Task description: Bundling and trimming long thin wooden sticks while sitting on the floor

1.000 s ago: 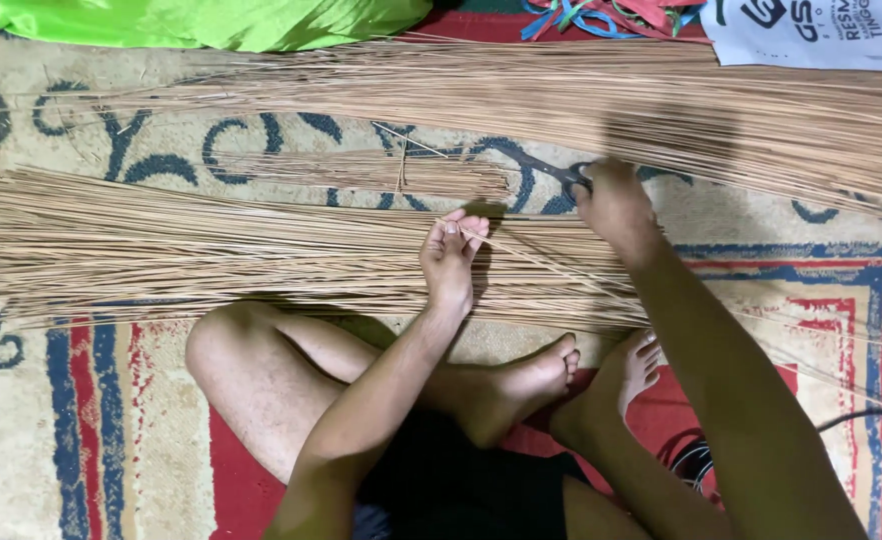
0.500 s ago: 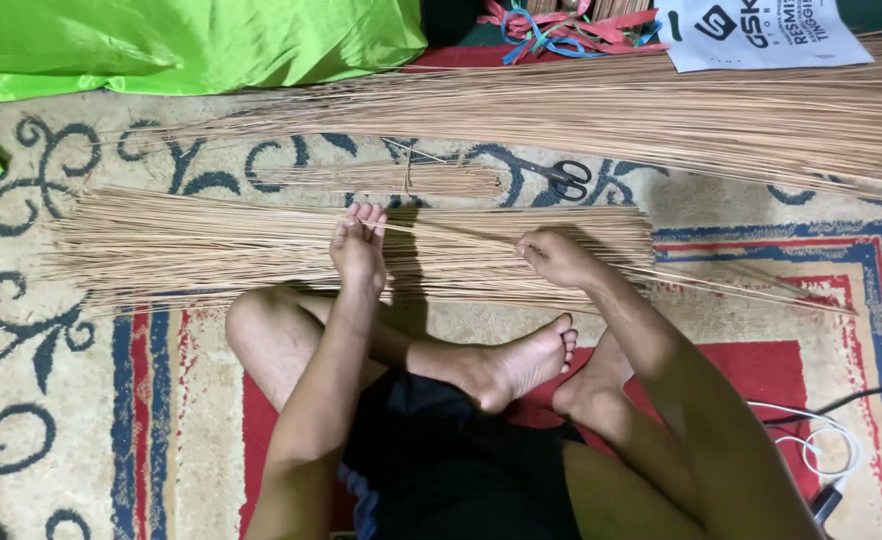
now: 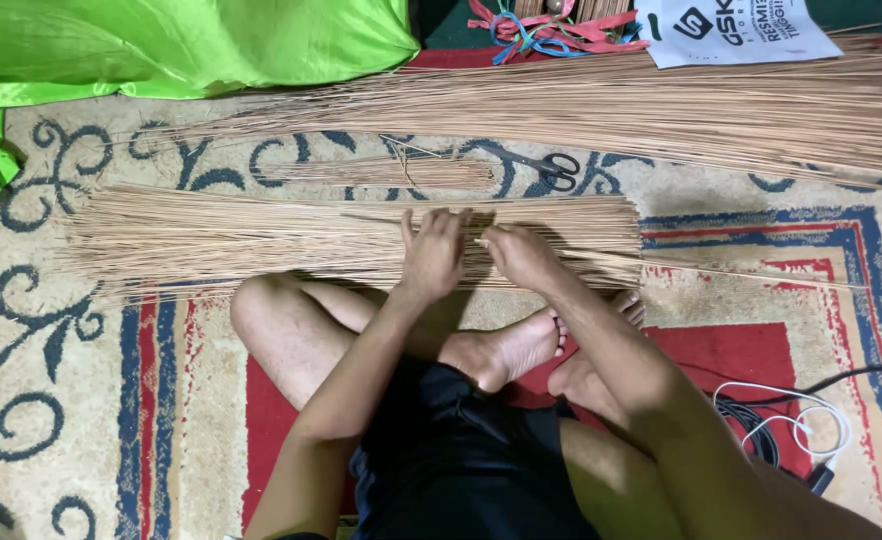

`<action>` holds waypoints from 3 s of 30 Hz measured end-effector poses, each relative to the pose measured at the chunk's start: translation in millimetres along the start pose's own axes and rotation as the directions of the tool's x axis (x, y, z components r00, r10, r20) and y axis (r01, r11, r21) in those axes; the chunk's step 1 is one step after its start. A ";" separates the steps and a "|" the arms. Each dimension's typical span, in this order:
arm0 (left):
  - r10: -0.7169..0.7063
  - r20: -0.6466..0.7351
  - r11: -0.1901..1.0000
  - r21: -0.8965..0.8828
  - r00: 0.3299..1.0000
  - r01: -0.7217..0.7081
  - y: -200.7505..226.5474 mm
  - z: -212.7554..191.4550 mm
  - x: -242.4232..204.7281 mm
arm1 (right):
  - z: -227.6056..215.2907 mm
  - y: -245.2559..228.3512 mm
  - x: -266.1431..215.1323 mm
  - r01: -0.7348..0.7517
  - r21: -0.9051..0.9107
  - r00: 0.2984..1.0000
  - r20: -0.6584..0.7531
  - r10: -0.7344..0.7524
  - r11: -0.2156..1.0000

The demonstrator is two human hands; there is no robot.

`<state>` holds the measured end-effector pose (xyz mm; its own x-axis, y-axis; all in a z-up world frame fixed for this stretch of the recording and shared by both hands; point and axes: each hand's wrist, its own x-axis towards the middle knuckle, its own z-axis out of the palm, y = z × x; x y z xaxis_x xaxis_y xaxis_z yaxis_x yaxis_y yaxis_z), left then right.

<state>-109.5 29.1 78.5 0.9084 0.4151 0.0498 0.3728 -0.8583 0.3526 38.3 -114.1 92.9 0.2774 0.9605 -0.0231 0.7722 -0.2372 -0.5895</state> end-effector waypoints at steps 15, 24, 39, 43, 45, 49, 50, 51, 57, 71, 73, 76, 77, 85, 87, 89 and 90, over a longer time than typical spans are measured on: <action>-0.003 0.159 0.977 0.212 0.987 -0.031 -104.5 -5.5 -9.5 | -49.6 37.2 -36.4 -0.038 -0.059 0.995 0.086 0.043 0.998; 0.149 0.198 0.973 0.144 0.969 -0.179 17.5 -38.5 -4.5 | -2.0 2.0 -7.5 0.030 -0.201 0.999 -0.028 -0.037 0.979; 0.040 0.138 0.973 0.220 0.990 -0.070 -68.4 -41.4 -18.0 | 0.9 69.5 -27.6 -0.003 -0.339 0.989 -0.137 -0.046 0.941; 0.097 0.170 0.978 0.167 0.981 -0.125 -24.0 -37.9 -12.8 | 22.5 46.2 -13.5 0.021 -0.391 0.979 -0.177 -0.097 0.920; 0.147 0.181 0.977 0.127 0.972 -0.171 3.1 -51.4 -11.6 | 23.8 28.6 -10.5 0.059 -0.377 0.965 -0.214 -0.149 0.924; 0.100 0.220 0.991 0.063 0.970 -0.116 -20.0 -14.5 -8.6 | 22.8 31.8 -16.5 0.057 -0.407 0.952 -0.253 -0.172 0.912; 0.057 0.220 0.995 0.071 0.974 -0.074 -22.5 -18.6 -10.7 | 25.5 40.3 -19.4 0.048 -0.416 0.950 -0.261 -0.169 0.908; 0.013 0.220 0.996 0.078 0.976 -0.031 -25.1 -22.7 -12.6 | 28.1 48.9 -22.2 0.039 -0.424 0.949 -0.268 -0.167 0.905; -0.001 0.165 0.987 0.160 0.986 -0.026 -44.8 -11.7 -12.6 | 14.3 69.6 -36.1 0.049 -0.386 0.929 -0.322 -0.184 0.921; 0.174 0.004 0.960 0.223 0.985 -0.170 -70.8 45.1 -2.4 | 24.1 101.3 -43.4 0.033 -0.338 0.890 -0.419 -0.182 0.941; 0.179 -0.007 0.959 0.224 0.984 -0.173 -73.3 49.9 -2.9 | 26.3 100.9 -43.9 0.027 -0.339 0.890 -0.421 -0.177 0.940; 0.182 -0.032 0.958 0.231 0.983 -0.170 -73.6 50.6 -3.9 | 30.3 101.2 -43.2 0.015 -0.365 0.882 -0.434 -0.184 0.931; 0.179 -0.034 0.960 0.227 0.983 -0.167 -73.1 50.8 -4.4 | 31.7 102.1 -43.2 0.011 -0.365 0.879 -0.440 -0.183 0.931; 0.169 -0.058 0.951 0.271 0.984 -0.147 -77.4 57.1 -5.0 | 21.6 87.7 -41.9 0.016 -0.347 0.871 -0.456 -0.184 0.938; 0.199 -0.078 0.948 0.267 0.977 -0.172 -74.7 52.7 -5.1 | 14.7 81.9 -40.9 0.010 -0.327 0.866 -0.470 -0.172 0.945; 0.199 -0.089 0.953 0.251 0.976 -0.171 -76.4 49.8 -1.9 | 11.5 82.2 -34.2 0.015 -0.307 0.870 -0.466 -0.164 0.952; 0.206 -0.098 0.956 0.233 0.974 -0.179 -77.2 48.8 -0.2 | 9.6 82.7 -30.6 0.012 -0.288 0.872 -0.465 -0.150 0.958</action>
<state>-129.2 80.6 5.7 0.9429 0.2569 0.2122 0.2380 -0.9650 0.1105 88.1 -161.8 37.1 0.3919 0.8056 0.4443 0.9072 -0.2580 -0.3324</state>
